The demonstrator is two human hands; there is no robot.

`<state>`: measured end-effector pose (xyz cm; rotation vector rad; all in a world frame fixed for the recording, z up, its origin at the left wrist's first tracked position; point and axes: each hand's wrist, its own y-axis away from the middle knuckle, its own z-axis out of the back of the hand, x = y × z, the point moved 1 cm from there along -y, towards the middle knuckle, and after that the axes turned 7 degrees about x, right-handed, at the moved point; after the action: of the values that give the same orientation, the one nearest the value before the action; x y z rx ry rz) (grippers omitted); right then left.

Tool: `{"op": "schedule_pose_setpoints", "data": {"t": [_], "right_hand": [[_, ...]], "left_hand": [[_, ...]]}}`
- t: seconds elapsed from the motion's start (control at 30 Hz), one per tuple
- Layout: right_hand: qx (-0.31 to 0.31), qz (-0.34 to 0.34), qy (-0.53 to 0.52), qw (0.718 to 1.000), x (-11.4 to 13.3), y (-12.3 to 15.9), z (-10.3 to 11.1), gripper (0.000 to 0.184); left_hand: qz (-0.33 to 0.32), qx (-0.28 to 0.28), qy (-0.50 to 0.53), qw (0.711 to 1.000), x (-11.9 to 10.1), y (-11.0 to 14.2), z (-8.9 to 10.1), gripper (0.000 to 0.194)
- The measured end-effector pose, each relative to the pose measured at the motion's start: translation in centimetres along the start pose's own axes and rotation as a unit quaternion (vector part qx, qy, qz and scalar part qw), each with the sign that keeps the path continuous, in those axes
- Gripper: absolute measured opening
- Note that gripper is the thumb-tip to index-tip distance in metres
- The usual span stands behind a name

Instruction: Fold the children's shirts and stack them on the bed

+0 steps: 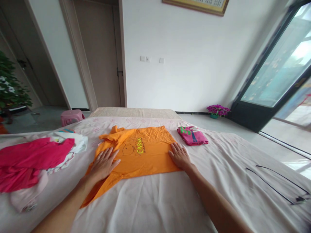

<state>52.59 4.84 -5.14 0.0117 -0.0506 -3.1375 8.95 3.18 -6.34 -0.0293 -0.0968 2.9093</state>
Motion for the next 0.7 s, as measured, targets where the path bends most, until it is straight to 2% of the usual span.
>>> {"op": "schedule_pose_setpoints", "data": {"t": [0.17,0.4,0.7], "right_hand": [[0.004,-0.032,0.001,0.999,-0.6,0.3,0.0,0.064],[-0.009,-0.039,0.003,0.999,-0.5,0.3,-0.1,0.062],[-0.034,-0.041,-0.007,0.999,-0.8,0.3,-0.5,0.062]], "left_hand": [[0.036,-0.033,-0.008,0.999,1.2,0.7,-0.3,0.06],[0.122,-0.018,0.003,0.992,1.7,1.4,0.3,0.06],[0.126,-0.027,-0.005,0.992,2.0,1.1,0.0,0.058]]}}
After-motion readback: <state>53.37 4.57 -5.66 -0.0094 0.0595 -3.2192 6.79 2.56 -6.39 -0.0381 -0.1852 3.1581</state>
